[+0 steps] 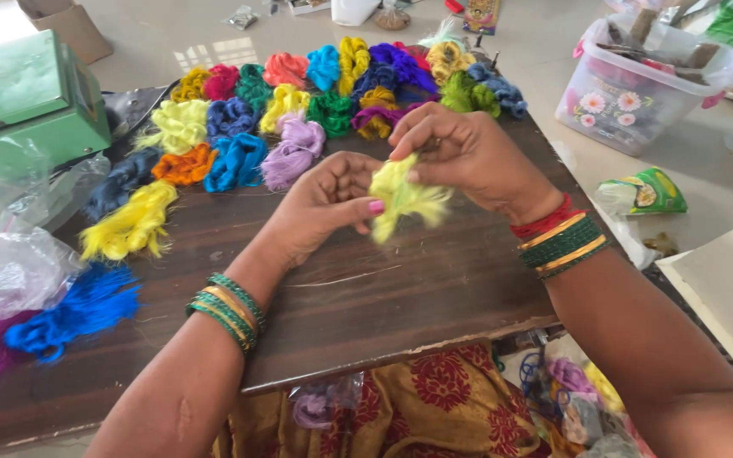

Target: The recorder is twisting and organizing colorful synthetic fiber bundles on a workbench.

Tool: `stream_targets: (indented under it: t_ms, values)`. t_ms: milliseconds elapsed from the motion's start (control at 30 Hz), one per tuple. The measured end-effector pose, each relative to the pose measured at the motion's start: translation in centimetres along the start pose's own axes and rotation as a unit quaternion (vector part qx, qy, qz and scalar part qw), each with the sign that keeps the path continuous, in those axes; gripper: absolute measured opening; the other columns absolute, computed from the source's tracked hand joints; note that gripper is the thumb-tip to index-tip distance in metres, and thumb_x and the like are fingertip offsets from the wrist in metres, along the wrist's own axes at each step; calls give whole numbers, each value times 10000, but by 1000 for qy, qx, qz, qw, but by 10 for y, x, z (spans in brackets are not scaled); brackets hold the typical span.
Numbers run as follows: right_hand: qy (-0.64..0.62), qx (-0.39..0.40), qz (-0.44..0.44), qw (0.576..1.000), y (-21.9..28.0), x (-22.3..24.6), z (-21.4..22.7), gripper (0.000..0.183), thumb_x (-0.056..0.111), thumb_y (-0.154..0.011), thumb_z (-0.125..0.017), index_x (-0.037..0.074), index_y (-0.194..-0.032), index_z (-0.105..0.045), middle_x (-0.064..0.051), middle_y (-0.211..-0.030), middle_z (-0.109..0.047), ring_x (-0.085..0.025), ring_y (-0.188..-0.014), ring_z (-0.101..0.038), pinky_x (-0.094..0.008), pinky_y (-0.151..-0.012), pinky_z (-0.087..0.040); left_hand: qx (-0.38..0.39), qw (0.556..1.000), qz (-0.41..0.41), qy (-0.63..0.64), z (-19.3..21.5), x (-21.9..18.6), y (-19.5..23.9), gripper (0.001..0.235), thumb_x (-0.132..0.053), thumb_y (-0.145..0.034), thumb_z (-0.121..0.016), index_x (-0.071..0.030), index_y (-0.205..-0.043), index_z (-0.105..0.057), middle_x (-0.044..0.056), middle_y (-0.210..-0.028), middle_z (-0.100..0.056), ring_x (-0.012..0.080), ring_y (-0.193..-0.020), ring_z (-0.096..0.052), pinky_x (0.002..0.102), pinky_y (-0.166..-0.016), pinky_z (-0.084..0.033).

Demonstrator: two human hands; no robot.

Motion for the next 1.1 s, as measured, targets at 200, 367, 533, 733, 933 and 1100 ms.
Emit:
stream_targets:
  t_ms: [200, 367, 533, 733, 933, 1100]
  values:
    - [-62, -11, -17, 998, -3, -22, -6, 226, -115, -906, -677, 53, -1053, -640, -55, -1240, -627, -117, -1193, -627, -280, -1022, -533, -47, 999, -18, -19, 22, 17, 2, 205, -89, -974, -718, -18, -1148, -635, -16, -1011, -662, 29, -878, -607, 218, -738, -496]
    - [-86, -19, -100, 991, 0, -39, 0, 207, -24, -992, -604, 83, -1165, -570, -59, -1188, -693, -104, -1026, -635, -259, -862, -523, -68, 996, -44, -24, 23, 13, 1, 109, -90, -1002, -696, -29, -1080, -650, -28, -979, -669, 17, -882, -603, 196, -776, -495]
    - [-113, 65, -127, 983, -4, -33, -39, 300, 5, -954, -626, 116, -1218, -535, 15, -1108, -649, -61, -947, -629, -255, -764, -562, -83, 993, -71, -39, 20, 9, 0, 108, -90, -992, -689, -45, -1076, -638, -43, -962, -663, 12, -867, -596, 189, -758, -493]
    - [-54, -11, -72, 996, -1, -49, -16, 223, 1, -1004, -649, 51, -1208, -573, 11, -1077, -617, -46, -970, -579, -218, -832, -474, -95, 980, -102, -142, 32, 18, -2, 137, -72, -955, -723, -49, -1052, -629, -49, -953, -604, 21, -884, -536, 197, -778, -461]
    - [-124, -28, -58, 990, -3, -46, -9, 230, -45, -985, -636, 61, -1169, -548, 11, -1097, -611, -56, -1030, -621, -224, -912, -523, -86, 992, -70, -64, 26, 6, 3, 155, -38, -905, -752, -56, -984, -621, -21, -962, -631, 54, -917, -581, 220, -824, -485]
    - [-175, -25, -129, 976, -1, -54, -16, 220, -47, -974, -598, 55, -1164, -555, -11, -1086, -631, -110, -1002, -682, -230, -852, -552, -80, 979, -62, 175, 26, 6, 3, 141, -61, -962, -726, -69, -989, -588, 7, -851, -619, 105, -809, -612, 255, -745, -493]
Point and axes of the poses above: each hand's wrist, its own y-axis away from the middle knuckle, its own z-axis out of the back of the hand, x = y × z, the point moved 6 cm from there along -y, towards the middle knuckle
